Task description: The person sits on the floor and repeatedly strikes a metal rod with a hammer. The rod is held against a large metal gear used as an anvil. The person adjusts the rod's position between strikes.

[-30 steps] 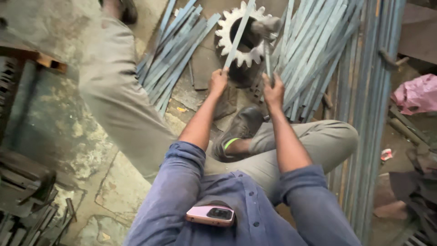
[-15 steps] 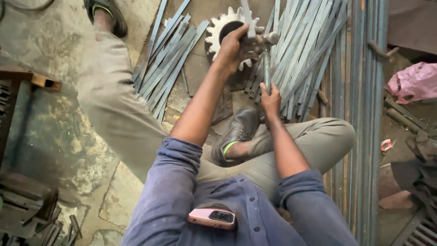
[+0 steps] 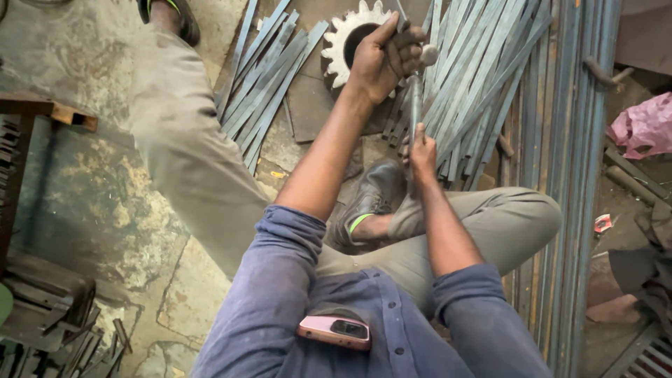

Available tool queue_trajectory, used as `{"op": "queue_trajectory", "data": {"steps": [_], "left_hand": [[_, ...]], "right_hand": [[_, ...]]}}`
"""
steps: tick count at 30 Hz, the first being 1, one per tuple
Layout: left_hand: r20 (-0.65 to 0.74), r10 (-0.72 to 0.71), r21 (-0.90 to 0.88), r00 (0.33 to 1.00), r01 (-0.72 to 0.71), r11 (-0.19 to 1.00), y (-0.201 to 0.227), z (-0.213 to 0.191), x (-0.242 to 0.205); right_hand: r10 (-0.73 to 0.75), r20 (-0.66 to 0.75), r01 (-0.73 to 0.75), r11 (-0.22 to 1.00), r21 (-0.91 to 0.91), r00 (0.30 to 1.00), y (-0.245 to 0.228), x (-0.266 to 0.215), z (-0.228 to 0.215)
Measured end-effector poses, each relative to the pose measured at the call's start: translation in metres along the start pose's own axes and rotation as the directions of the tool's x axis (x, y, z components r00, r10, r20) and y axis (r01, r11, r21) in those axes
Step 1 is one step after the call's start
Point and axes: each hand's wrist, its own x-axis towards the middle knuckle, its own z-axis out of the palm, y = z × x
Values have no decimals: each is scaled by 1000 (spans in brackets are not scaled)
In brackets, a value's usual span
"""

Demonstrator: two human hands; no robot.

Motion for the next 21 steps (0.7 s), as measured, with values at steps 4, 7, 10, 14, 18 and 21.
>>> {"op": "queue_trajectory", "data": {"steps": [4,7,10,14,18,21], "left_hand": [[-301,-53,28,952,65,998,-35,-49,-12],[-456,63,395,888,138,908,-90,-120,-50],[-446,317,787,837,197,585,-115,-173,-80],[-587,391,754,709,302,583,-107,-175,-71],[-758,483,649,438,578,495,-96,-166,-21],[-697,663,637,274,662,396,-102,-178,11]], "right_hand": [[81,-33,-80,996,27,996,-14,-5,-8],[40,-66,-37,999,36,997,-34,-17,-8],[-44,-72,46,998,35,996,-54,-37,-9],[-203,-8,199,953,229,979,-79,-67,-20],[-419,19,402,882,244,908,-103,-79,-28],[-535,3,525,831,186,845,-110,-79,-31]]}}
